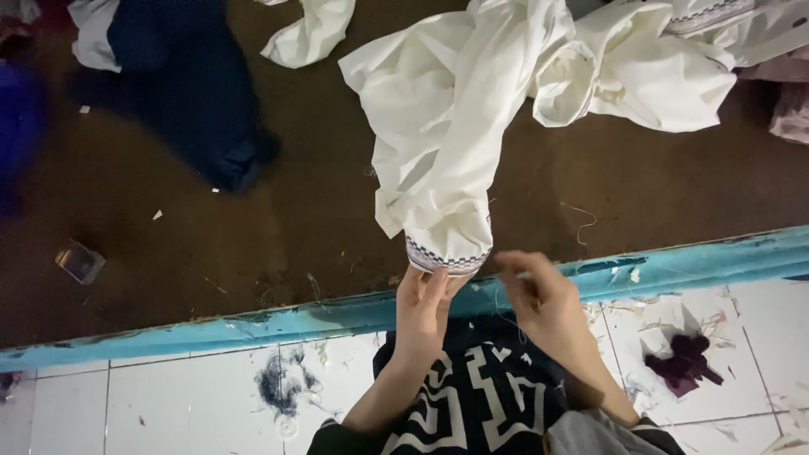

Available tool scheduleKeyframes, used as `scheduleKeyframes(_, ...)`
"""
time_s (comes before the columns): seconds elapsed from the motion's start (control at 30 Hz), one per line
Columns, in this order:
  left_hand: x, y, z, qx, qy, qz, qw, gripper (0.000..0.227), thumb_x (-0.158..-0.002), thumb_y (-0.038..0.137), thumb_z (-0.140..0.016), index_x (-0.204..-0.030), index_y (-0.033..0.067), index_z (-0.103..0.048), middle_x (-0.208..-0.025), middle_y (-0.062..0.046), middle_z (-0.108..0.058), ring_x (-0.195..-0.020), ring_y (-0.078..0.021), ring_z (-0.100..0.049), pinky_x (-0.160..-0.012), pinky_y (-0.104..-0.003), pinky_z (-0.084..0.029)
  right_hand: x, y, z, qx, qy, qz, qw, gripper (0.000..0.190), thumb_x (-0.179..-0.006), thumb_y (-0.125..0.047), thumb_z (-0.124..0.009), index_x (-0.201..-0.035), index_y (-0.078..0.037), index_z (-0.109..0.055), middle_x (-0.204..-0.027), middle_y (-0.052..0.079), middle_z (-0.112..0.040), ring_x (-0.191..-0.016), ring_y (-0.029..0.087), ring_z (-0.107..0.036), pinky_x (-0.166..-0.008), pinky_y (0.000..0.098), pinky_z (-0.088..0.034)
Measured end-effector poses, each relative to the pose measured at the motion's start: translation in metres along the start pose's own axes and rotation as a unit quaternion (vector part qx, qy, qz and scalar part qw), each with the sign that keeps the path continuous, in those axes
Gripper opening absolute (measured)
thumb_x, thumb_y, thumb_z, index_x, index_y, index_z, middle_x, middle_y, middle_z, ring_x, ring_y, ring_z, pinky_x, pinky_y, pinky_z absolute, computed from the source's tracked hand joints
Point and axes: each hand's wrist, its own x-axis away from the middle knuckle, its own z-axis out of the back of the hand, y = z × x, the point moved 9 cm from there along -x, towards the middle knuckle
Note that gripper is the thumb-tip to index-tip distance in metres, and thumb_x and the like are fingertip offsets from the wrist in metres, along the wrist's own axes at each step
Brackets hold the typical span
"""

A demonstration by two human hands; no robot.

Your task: Trimming excess threads from the cuffs and edges of a white garment using thread snips.

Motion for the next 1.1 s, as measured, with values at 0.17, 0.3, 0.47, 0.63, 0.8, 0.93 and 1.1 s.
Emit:
scheduleKeyframes(0.17, -0.019, 0.003, -0.001, -0.021, -0.003, -0.011, 1.000, 0.068, -0.103, 0.010, -0.056, -0.161, 0.0096, -0.022, -0.160, -0.019, -0.034, -0.129, -0.0413, -0.056, -0.109, -0.057, -0.045, -0.024, -0.019, 0.019, 0.033, 0.053, 0.072, 0.995, 0.035, -0.087, 0.010, -0.069, -0.119, -0.005, -0.067, -0.080, 0.006, -0.069, -0.041, 0.014, -0.049, -0.040, 0.0256, -0.042)
scheduleKeyframes(0.3, -0.026, 0.014, -0.010, -0.087, -0.022, -0.013, 0.996, 0.062, -0.106, 0.011, -0.048, -0.161, 0.0067, -0.021, -0.158, -0.018, -0.037, -0.133, -0.0378, -0.053, -0.109, -0.055, -0.045, -0.042, -0.041, 0.010, 0.016, 0.025, 0.133, 0.991, 0.034, -0.082, 0.006, -0.075, -0.114, -0.004, -0.069, -0.080, 0.006, -0.068, -0.038, 0.014, -0.050, -0.035, 0.0235, -0.040)
scheduleKeyframes(0.47, -0.030, -0.004, -0.006, -0.113, -0.045, -0.009, 0.993, 0.057, -0.106, 0.013, -0.048, -0.159, 0.0052, -0.028, -0.153, -0.019, -0.044, -0.130, -0.0383, -0.055, -0.107, -0.057, -0.046, -0.056, -0.053, 0.001, 0.037, 0.043, 0.192, 0.980, 0.033, -0.084, 0.002, -0.076, -0.116, -0.005, -0.070, -0.089, 0.005, -0.067, -0.043, 0.013, -0.051, -0.037, 0.0233, -0.041)
scheduleKeyframes(0.63, -0.034, 0.007, -0.030, -0.116, -0.074, -0.022, 0.990, 0.052, -0.106, 0.010, -0.045, -0.157, 0.0054, -0.031, -0.148, -0.021, -0.048, -0.128, -0.0400, -0.056, -0.106, -0.057, -0.046, -0.064, -0.056, -0.001, 0.067, 0.067, 0.252, 0.963, 0.025, -0.085, -0.004, -0.078, -0.110, -0.006, -0.075, -0.088, 0.008, -0.065, -0.047, 0.017, -0.057, -0.039, 0.0249, -0.045)
scheduleKeyframes(0.8, -0.040, -0.004, -0.026, -0.141, -0.073, 0.003, 0.987, 0.057, -0.106, 0.011, -0.048, -0.159, 0.0066, -0.028, -0.153, -0.019, -0.044, -0.129, -0.0363, -0.055, -0.107, -0.054, -0.045, -0.068, -0.054, 0.003, 0.014, 0.057, 0.228, 0.972, 0.014, -0.091, 0.003, -0.066, -0.100, -0.006, -0.073, -0.085, 0.007, -0.062, -0.050, 0.019, -0.056, -0.043, 0.0238, -0.046)
scheduleKeyframes(0.93, -0.045, 0.016, -0.049, -0.123, -0.070, 0.010, 0.990, 0.060, -0.106, 0.008, -0.048, -0.161, 0.0029, -0.023, -0.154, -0.020, -0.043, -0.129, -0.0347, -0.055, -0.107, -0.055, -0.044, -0.065, -0.033, 0.011, -0.021, 0.042, 0.193, 0.980, 0.012, -0.092, 0.005, -0.064, -0.097, -0.005, -0.070, -0.084, 0.009, -0.062, -0.052, 0.017, -0.053, -0.047, 0.0241, -0.044)
scheduleKeyframes(1.1, -0.049, 0.011, -0.052, -0.104, -0.064, 0.025, 0.992, 0.069, -0.104, 0.011, -0.056, -0.163, 0.0095, -0.021, -0.159, -0.016, -0.036, -0.133, -0.0306, -0.052, -0.110, -0.054, -0.041, -0.063, -0.027, 0.019, -0.069, 0.029, 0.170, 0.983, 0.015, -0.094, 0.008, -0.058, -0.097, -0.003, -0.067, -0.087, 0.012, -0.062, -0.060, 0.019, -0.052, -0.050, 0.0268, -0.042)
